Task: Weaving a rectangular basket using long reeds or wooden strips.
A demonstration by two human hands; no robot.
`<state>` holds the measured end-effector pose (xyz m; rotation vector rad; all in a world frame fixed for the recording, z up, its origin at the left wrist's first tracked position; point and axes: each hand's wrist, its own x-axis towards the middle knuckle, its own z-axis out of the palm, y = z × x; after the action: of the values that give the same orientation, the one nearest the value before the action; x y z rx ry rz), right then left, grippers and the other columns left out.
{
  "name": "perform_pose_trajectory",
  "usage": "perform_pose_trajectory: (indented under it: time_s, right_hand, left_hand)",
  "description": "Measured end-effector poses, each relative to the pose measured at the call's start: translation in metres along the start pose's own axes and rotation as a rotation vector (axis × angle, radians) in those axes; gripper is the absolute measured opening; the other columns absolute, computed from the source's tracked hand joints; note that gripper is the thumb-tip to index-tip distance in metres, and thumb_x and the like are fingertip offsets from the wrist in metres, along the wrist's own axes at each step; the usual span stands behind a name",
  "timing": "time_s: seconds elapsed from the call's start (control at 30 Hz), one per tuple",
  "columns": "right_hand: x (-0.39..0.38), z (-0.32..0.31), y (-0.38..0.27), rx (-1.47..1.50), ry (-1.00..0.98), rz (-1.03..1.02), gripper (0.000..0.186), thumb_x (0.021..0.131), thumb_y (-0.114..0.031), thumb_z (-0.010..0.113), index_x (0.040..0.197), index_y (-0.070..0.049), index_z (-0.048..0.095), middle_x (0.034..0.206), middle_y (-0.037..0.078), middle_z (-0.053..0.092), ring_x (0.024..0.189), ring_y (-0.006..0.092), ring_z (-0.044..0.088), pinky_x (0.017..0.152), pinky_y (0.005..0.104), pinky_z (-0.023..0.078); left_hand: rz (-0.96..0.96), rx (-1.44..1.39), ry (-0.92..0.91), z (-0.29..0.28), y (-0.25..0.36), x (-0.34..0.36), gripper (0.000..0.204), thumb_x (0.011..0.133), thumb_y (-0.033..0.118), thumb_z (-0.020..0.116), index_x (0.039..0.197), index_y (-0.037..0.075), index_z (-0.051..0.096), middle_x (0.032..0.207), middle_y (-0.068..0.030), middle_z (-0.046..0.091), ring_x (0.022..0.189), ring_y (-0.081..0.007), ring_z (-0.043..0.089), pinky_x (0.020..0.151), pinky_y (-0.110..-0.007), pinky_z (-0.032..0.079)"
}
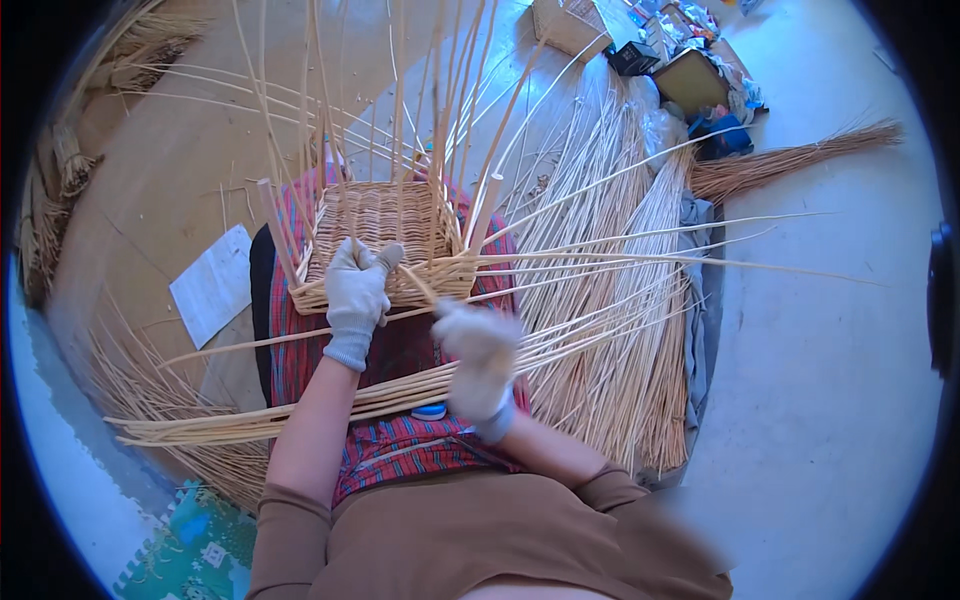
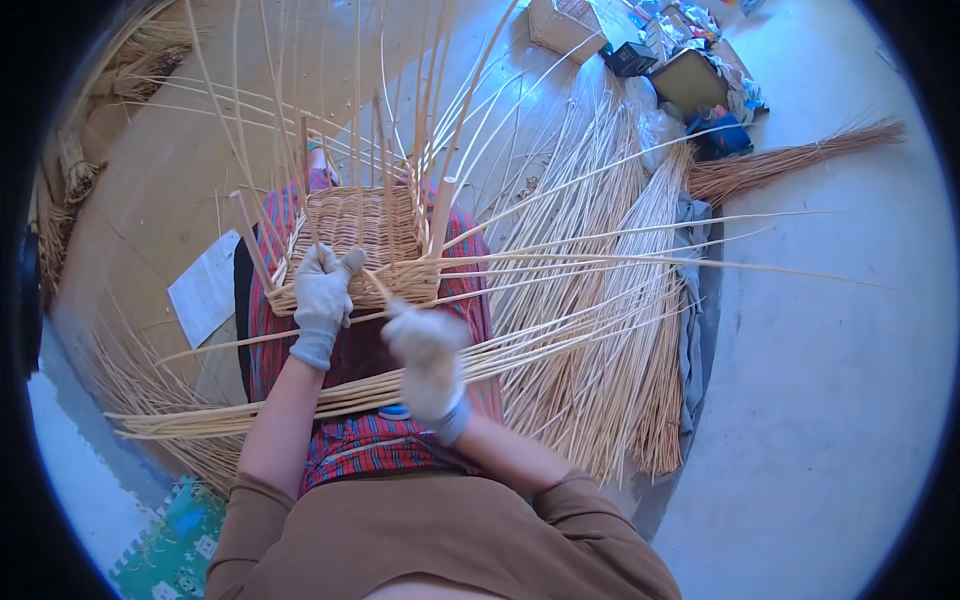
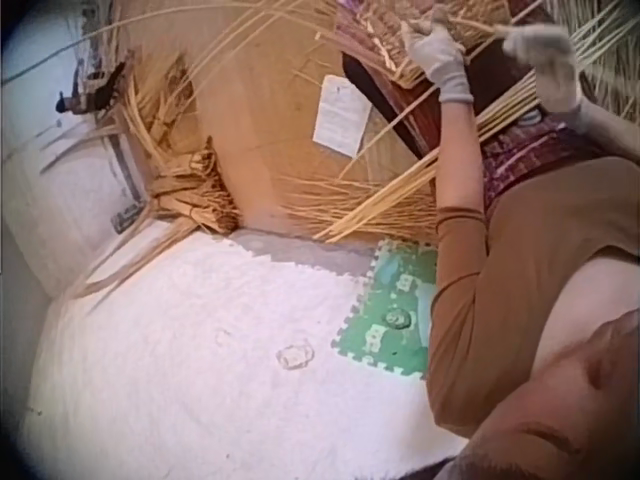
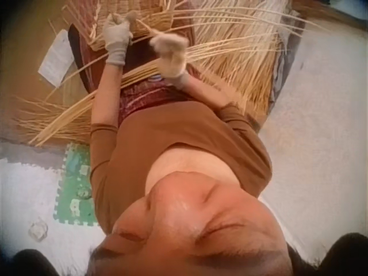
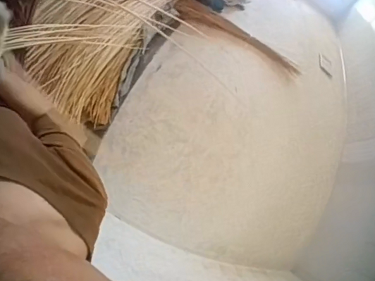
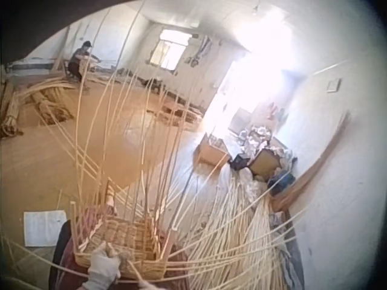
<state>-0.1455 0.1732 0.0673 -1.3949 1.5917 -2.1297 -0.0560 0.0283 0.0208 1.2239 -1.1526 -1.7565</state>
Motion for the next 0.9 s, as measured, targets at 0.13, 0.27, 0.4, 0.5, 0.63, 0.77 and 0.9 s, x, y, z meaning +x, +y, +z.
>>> perform_pose_trajectory:
  time_s: [0.13, 0.27, 0.4, 0.5, 0.63, 0.77, 0.9]
  right_hand:
    - [-0.005, 0.0, 0.008, -0.015, 0.012, -0.044, 0.011, 0.109, -0.007, 0.048, 0.111, -0.002, 0.058, 0.076, 0.008, 0.054, 0.074, 0.0181, 0.058, 0.098, 0.0528, 0.056]
    - [0.021, -0.018, 0.046, 0.08, 0.102, 0.163, 0.012, 0.112, -0.008, 0.045, 0.118, -0.005, 0.054, 0.084, 0.007, 0.059, 0.08, 0.018, 0.064, 0.1, 0.0501, 0.057]
    - [0.04, -0.048, 0.039, 0.38, 0.111, 0.558, 0.011, 0.112, -0.011, 0.047, 0.118, -0.005, 0.054, 0.094, 0.009, 0.066, 0.096, 0.0186, 0.07, 0.099, 0.0448, 0.059]
    - [0.049, -0.094, 0.013, 0.087, 0.092, 0.539, 0.008, 0.109, -0.013, 0.055, 0.113, -0.005, 0.055, 0.093, 0.006, 0.068, 0.101, 0.0185, 0.072, 0.091, 0.0378, 0.062]
    - [0.069, -0.136, 0.003, -0.041, 0.278, 0.403, 0.009, 0.103, -0.008, 0.064, 0.105, -0.005, 0.055, 0.092, 0.004, 0.067, 0.095, 0.0174, 0.071, 0.081, 0.0324, 0.061]
    - [0.145, -0.076, 0.015, -0.737, -0.102, -0.356, 0.015, 0.09, -0.002, 0.069, 0.103, -0.009, 0.069, 0.085, 0.006, 0.063, 0.085, 0.0208, 0.07, 0.078, 0.0325, 0.055]
    - [0.242, 0.018, 0.022, -0.448, -0.569, 0.277, 0.015, 0.095, -0.01, 0.062, 0.106, -0.006, 0.071, 0.104, 0.006, 0.075, 0.098, 0.0197, 0.072, 0.089, 0.0338, 0.057]
  left_hand:
    - [-0.02, 0.034, -0.039, -0.005, -0.003, 0.005, 0.042, 0.095, 0.034, 0.079, 0.084, 0.013, 0.044, 0.053, 0.0046, 0.042, 0.032, -0.0115, 0.045, 0.026, -0.029, 0.032]
    - [0.0, -0.09, -0.114, -0.022, 0.001, -0.007, 0.038, 0.107, 0.042, 0.059, 0.125, 0.009, 0.053, 0.091, -0.0106, 0.066, 0.041, -0.0117, 0.057, 0.031, -0.027, 0.041]
    - [0.453, -0.038, -0.147, -0.022, 0.021, -0.026, 0.049, 0.111, 0.03, 0.051, 0.153, 0.008, 0.041, 0.139, -0.0246, 0.059, 0.06, -0.0161, 0.068, 0.048, -0.027, 0.055]
    - [0.378, 0.098, -0.382, 0.004, 0.031, -0.022, 0.048, 0.107, 0.019, 0.057, 0.152, 0.007, 0.042, 0.138, -0.0239, 0.058, 0.067, -0.02, 0.072, 0.054, -0.03, 0.058]
    - [-0.041, 0.323, -0.572, 0.041, 0.02, -0.002, 0.028, 0.106, 0.018, 0.059, 0.131, 0.005, 0.056, 0.104, -0.0153, 0.07, 0.065, -0.0195, 0.073, 0.051, -0.032, 0.057]
    - [-0.006, 0.392, -0.44, 0.047, 0.003, -0.004, 0.023, 0.108, 0.024, 0.058, 0.109, 0.002, 0.064, 0.081, -0.0088, 0.069, 0.063, -0.0191, 0.074, 0.048, -0.031, 0.056]
    - [0.051, 0.462, -0.362, 0.045, 0.003, -0.011, 0.032, 0.109, 0.033, 0.058, 0.111, 0.002, 0.066, 0.077, -0.0054, 0.068, 0.059, -0.0167, 0.072, 0.048, -0.03, 0.054]
